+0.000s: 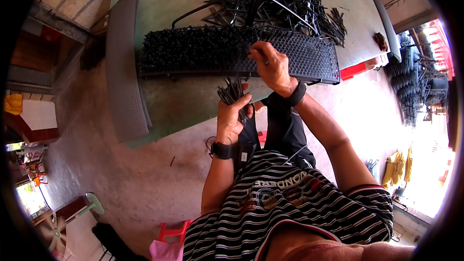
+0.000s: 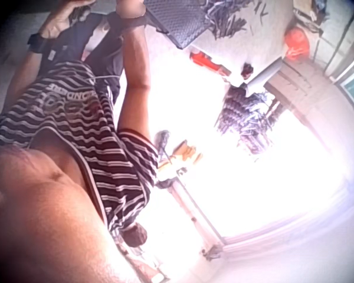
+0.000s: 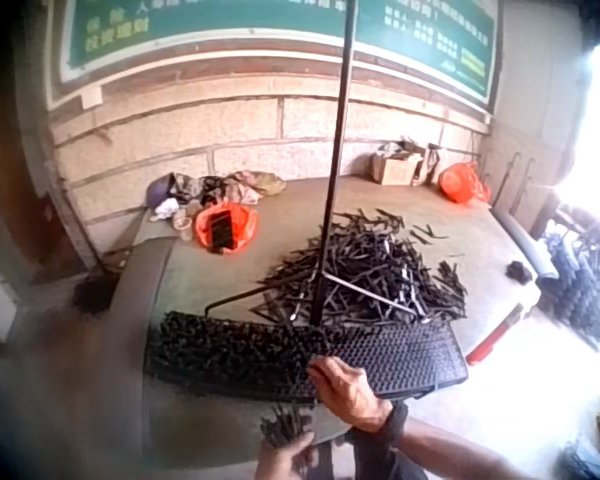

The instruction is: The person inserts black plastic bristles into the holes of a rectangular broom head base. They pick up bundles of bristles from a pile on the table and push them into the base by hand, working systematically across the surface.

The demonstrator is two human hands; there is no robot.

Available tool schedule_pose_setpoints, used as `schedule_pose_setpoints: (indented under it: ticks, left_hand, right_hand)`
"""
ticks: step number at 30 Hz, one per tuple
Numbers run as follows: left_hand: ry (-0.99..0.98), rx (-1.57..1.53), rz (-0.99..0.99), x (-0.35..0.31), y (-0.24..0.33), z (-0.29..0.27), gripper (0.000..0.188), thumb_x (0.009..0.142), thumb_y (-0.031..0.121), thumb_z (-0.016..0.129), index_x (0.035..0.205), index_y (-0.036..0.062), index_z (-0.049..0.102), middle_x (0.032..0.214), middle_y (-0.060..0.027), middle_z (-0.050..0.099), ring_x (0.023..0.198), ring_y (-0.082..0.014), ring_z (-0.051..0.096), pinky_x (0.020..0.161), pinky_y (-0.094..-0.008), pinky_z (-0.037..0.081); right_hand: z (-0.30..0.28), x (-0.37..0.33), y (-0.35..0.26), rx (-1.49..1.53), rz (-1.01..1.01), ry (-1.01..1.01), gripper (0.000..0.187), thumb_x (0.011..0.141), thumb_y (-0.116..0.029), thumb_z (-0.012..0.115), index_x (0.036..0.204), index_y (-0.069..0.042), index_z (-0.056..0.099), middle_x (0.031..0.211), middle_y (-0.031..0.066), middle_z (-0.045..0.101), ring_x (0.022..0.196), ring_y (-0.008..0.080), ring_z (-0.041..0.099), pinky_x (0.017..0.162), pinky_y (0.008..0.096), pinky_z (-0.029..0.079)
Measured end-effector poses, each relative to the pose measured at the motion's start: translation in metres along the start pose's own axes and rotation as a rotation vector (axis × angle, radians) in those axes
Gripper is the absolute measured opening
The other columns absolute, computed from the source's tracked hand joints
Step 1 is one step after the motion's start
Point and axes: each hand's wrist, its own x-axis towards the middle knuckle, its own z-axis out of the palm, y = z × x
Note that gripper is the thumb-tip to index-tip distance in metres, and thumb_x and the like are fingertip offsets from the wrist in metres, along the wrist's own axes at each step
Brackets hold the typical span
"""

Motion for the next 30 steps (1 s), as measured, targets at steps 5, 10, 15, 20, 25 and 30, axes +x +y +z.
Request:
schedule_pose_setpoints:
  ticks: [5,10,15,20,25,30]
  left_hand:
    - [0.012,-0.138,-0.083,-0.006,0.009,0.007,0.036,0.082,0.01,0.065,0.115,0.0011,0.055,0.08,-0.0081,0.062,0.058,-0.0173,0.059,0.05,-0.0298,0.048]
    - [-0.032,-0.031,-0.01,-0.007,0.003,0.003,0.037,0.082,0.011,0.065,0.116,0.0019,0.055,0.081,-0.0081,0.062,0.061,-0.0175,0.061,0.051,-0.0304,0.05]
    - [-0.08,-0.003,-0.044,-0.006,0.007,0.015,0.033,0.083,0.008,0.063,0.113,0.0001,0.053,0.08,-0.0109,0.064,0.064,-0.0196,0.063,0.054,-0.0289,0.05]
    - [-0.032,-0.021,-0.102,-0.009,0.009,0.02,0.033,0.082,0.009,0.065,0.113,0.001,0.055,0.082,-0.0118,0.064,0.067,-0.0197,0.064,0.056,-0.0295,0.051]
    - [0.015,0.068,-0.087,-0.002,-0.002,-0.004,0.032,0.082,0.009,0.064,0.112,0.0,0.057,0.089,-0.0139,0.064,0.07,-0.0227,0.065,0.059,-0.0323,0.053]
    - [0.023,-0.052,-0.095,-0.004,0.004,0.008,0.024,0.082,0.007,0.063,0.104,-0.0006,0.058,0.088,-0.0149,0.065,0.072,-0.0258,0.065,0.062,-0.0348,0.054]
  right_hand:
    - [-0.001,0.007,0.005,-0.245,-0.169,-0.263,0.008,0.08,-0.002,0.061,0.088,-0.002,0.062,0.083,0.0101,0.062,0.067,0.0283,0.061,0.055,0.0332,0.05]
    - [-0.013,0.005,-0.016,-0.094,0.27,-0.294,0.011,0.079,-0.012,0.066,0.082,-0.001,0.067,0.064,0.0072,0.062,0.051,0.0115,0.056,0.048,0.0238,0.043]
    - [-0.018,-0.01,-0.002,0.375,0.683,-0.545,0.018,0.083,-0.015,0.064,0.083,0.002,0.066,0.061,0.0019,0.06,0.054,0.0056,0.054,0.047,0.0214,0.042]
    - [-0.024,-0.01,0.0,0.421,0.789,-0.274,0.02,0.085,-0.016,0.06,0.085,0.004,0.063,0.061,0.0053,0.061,0.05,0.0088,0.056,0.045,0.0225,0.044]
    - [-0.033,0.0,-0.007,0.551,0.832,-0.171,0.021,0.089,-0.016,0.057,0.086,0.004,0.06,0.063,0.0061,0.061,0.049,0.0115,0.059,0.045,0.0228,0.046]
    - [-0.032,-0.009,-0.006,0.565,0.85,-0.319,0.023,0.091,-0.018,0.056,0.086,0.004,0.059,0.068,0.0063,0.062,0.052,0.0109,0.058,0.047,0.0226,0.047]
